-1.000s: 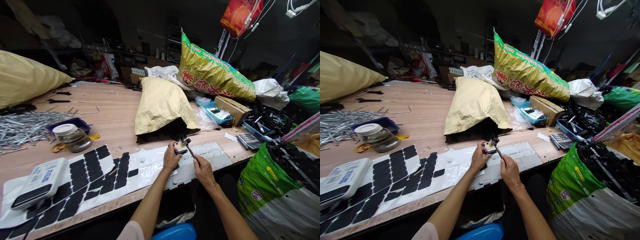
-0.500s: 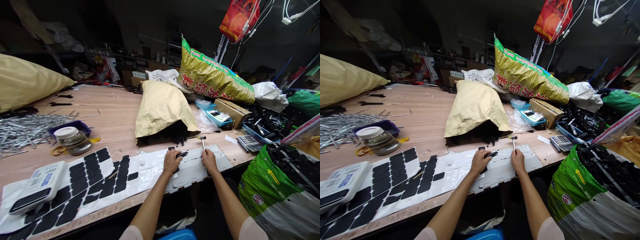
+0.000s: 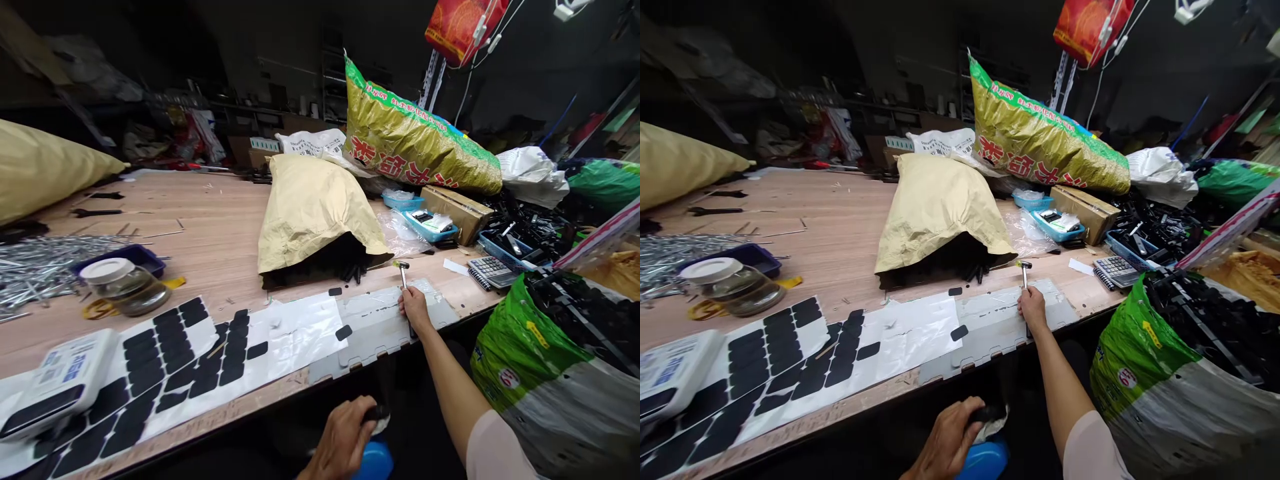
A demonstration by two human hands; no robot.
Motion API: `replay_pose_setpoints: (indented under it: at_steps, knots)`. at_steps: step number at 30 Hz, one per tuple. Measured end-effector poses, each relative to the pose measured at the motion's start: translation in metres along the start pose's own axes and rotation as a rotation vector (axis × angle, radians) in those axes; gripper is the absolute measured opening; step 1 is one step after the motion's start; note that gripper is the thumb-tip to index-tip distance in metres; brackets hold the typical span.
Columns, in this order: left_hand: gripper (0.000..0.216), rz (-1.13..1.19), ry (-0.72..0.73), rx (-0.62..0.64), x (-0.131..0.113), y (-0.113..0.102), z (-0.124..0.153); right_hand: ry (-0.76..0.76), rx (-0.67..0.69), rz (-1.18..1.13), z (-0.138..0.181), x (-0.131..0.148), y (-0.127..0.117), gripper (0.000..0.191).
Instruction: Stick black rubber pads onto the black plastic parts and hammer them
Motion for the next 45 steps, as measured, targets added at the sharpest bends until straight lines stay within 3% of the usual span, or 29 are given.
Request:
replay_pose_setpoints:
  at_steps: [5, 7, 9, 11, 13, 15, 17, 19, 22, 25, 29, 32, 36, 39, 45]
  knots:
    - [0.043, -0.087, -0.642, 0.266, 0.049, 0.022, 0.024, 0.035, -0.010, -0.020, 0.000, 0.001, 0.000, 0.023]
    - [0.047, -0.104, -0.812, 0.384, 0.061, 0.025, 0.025, 0.037, -0.011, -0.023, 0.001, 0.003, 0.000, 0.023]
    - [0.045, -0.113, -0.879, 0.490, 0.059, 0.024, 0.026, 0.036, -0.013, -0.025, 0.003, 0.004, 0.000, 0.023]
    - [0.039, -0.093, -0.734, 0.530, 0.043, 0.019, 0.020, 0.034, -0.012, -0.023, 0.004, 0.004, 0.000, 0.023]
    - [0.027, -0.042, -0.394, 0.486, 0.018, 0.009, 0.002, 0.033, -0.007, -0.015, 0.004, 0.004, 0.001, 0.023]
    - [0.021, 0.004, -0.052, 0.382, -0.005, -0.004, -0.030, 0.032, -0.004, -0.005, 0.004, 0.003, 0.001, 0.024]
    - [0.023, -0.013, 0.129, 0.189, -0.013, -0.021, -0.073, 0.033, -0.008, -0.003, 0.004, 0.003, 0.001, 0.024]
    - [0.022, -0.084, 0.096, -0.069, 0.001, -0.039, -0.121, 0.036, -0.009, -0.011, 0.004, 0.003, 0.002, 0.024]
    - [0.019, -0.276, -0.174, -0.343, 0.053, -0.061, -0.182, 0.048, -0.008, -0.031, 0.003, 0.004, 0.003, 0.022]
    - [0.021, -0.413, -0.430, -0.356, 0.109, -0.071, -0.215, 0.067, -0.011, -0.046, 0.003, 0.005, 0.004, 0.020]
    - [0.022, -0.451, -0.510, -0.264, 0.147, -0.067, -0.225, 0.079, -0.001, -0.060, 0.004, 0.005, 0.004, 0.020]
    - [0.019, -0.491, -0.561, -0.203, 0.150, -0.064, -0.226, 0.072, -0.003, -0.060, 0.005, 0.006, 0.004, 0.021]
    - [0.016, -0.510, -0.592, -0.260, 0.134, -0.073, -0.220, 0.073, 0.001, -0.059, 0.005, 0.006, 0.005, 0.022]
    - [0.016, -0.433, -0.517, -0.247, 0.118, -0.080, -0.201, 0.078, -0.004, -0.061, 0.004, 0.005, 0.004, 0.021]
    - [0.015, -0.218, -0.459, -0.083, 0.106, -0.074, -0.160, 0.063, 0.000, -0.056, 0.005, 0.007, 0.003, 0.022]
Point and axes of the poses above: each hand's wrist, its own z-axis away from the middle knuckle, its own y-axis out of the palm, x = y × z, the point moved 1 cm from there along -z, towards the middle knuckle, and after that the axes turned 14 degrees about y, right-handed, at the moved point
